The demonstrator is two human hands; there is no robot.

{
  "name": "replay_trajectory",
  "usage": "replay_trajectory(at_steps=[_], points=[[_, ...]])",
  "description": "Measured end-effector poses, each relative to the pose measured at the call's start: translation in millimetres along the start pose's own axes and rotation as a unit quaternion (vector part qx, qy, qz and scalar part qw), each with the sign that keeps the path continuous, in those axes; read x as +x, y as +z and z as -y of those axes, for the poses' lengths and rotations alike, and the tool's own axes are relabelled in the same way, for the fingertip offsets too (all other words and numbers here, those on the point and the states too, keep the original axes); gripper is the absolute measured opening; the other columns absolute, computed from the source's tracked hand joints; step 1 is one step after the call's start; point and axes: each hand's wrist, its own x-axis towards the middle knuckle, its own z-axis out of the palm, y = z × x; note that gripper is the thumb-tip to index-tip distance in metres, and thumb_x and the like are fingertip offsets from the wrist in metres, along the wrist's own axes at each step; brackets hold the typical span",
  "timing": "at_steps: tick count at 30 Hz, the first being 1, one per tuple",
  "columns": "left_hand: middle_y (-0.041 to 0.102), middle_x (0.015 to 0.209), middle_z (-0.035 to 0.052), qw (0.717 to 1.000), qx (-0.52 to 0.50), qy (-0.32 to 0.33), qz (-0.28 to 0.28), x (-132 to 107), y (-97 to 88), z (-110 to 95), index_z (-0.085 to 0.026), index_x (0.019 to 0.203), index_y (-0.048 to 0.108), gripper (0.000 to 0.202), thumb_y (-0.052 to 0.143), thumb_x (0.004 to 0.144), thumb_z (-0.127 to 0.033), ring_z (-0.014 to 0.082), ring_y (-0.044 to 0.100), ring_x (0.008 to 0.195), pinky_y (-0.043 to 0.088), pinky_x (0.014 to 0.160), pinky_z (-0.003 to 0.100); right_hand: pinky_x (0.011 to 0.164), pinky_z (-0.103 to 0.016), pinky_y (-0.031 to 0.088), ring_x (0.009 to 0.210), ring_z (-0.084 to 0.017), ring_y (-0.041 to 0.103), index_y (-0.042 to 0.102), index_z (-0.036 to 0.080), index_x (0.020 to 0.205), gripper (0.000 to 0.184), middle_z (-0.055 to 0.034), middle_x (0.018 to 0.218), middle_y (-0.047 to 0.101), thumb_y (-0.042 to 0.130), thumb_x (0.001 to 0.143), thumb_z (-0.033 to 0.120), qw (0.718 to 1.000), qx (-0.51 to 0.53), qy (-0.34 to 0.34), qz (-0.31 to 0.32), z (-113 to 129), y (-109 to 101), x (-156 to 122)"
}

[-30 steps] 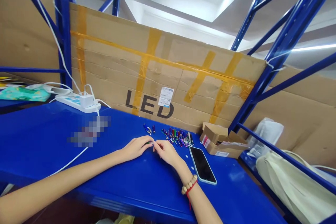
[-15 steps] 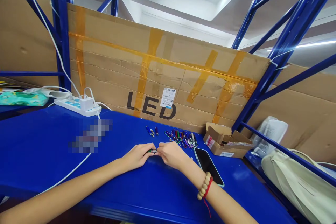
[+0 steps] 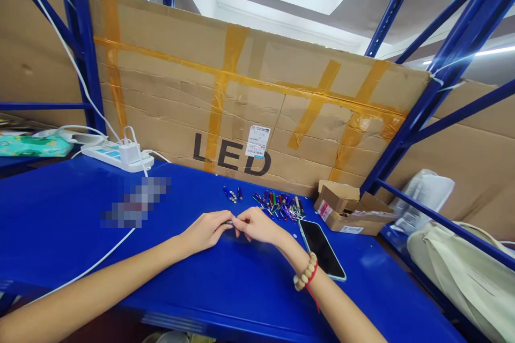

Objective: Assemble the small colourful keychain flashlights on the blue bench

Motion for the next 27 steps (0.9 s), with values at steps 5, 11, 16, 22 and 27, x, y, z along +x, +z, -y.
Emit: replay_trajectory(at_steps=[5,11,16,22,27], points=[[0.063,0.086,0.0015,0.997,-0.034,-0.064,-0.013,5,-3.4,-2,-0.020,0.084,0.054,0.019,0.036,0.089,-0.022,0.0135,0.059,0.079,0.044,0.073,0.024,0.046,-0.019,0.034,0.040,-0.007,0.041,0.057,0.013,0.061,0.053,0.0038,0.044,0.045,0.043,0.080,0.060,0.996,0.087,-0.026,-0.018,-16,0,10],[0.065,0.092,0.0014,0.998,-0.009,-0.052,0.018,8,-5.4,-7,-0.022,0.090,0.055,0.019,0.036,0.090,-0.025,0.0137,0.060,0.087,0.045,0.077,0.025,0.046,-0.019,0.034,0.041,-0.007,0.042,0.057,0.013,0.060,0.056,0.0038,0.045,0.044,0.041,0.079,0.063,0.994,0.105,-0.039,-0.012,-17,0,2],[0.065,0.092,0.0009,0.990,0.020,-0.132,-0.038,13,-5.6,-7,-0.025,0.098,0.052,0.021,0.038,0.088,-0.036,0.0155,0.061,0.084,0.045,0.074,0.027,0.050,-0.021,0.037,0.043,-0.009,0.046,0.060,0.013,0.066,0.053,0.0028,0.047,0.046,0.035,0.085,0.057,0.994,0.077,-0.031,-0.068,-28,-22,-5],[0.063,0.089,0.0012,0.971,0.020,-0.209,-0.111,18,-5.9,0,-0.023,0.094,0.052,0.024,0.039,0.086,-0.041,0.0145,0.058,0.076,0.044,0.068,0.026,0.052,-0.024,0.029,0.048,-0.012,0.047,0.055,0.017,0.049,0.042,-0.0025,0.051,0.055,0.045,0.084,0.038,0.958,-0.209,0.102,-0.168,-52,-35,-10],[0.061,0.085,0.0011,0.966,-0.004,-0.223,-0.133,18,-2.2,3,-0.021,0.089,0.055,0.021,0.043,0.084,-0.038,0.0130,0.055,0.072,0.042,0.065,0.024,0.050,-0.025,0.029,0.048,-0.012,0.049,0.057,0.018,0.048,0.040,-0.0027,0.053,0.059,0.052,0.080,0.041,0.960,-0.234,0.118,-0.100,-56,-30,-10]])
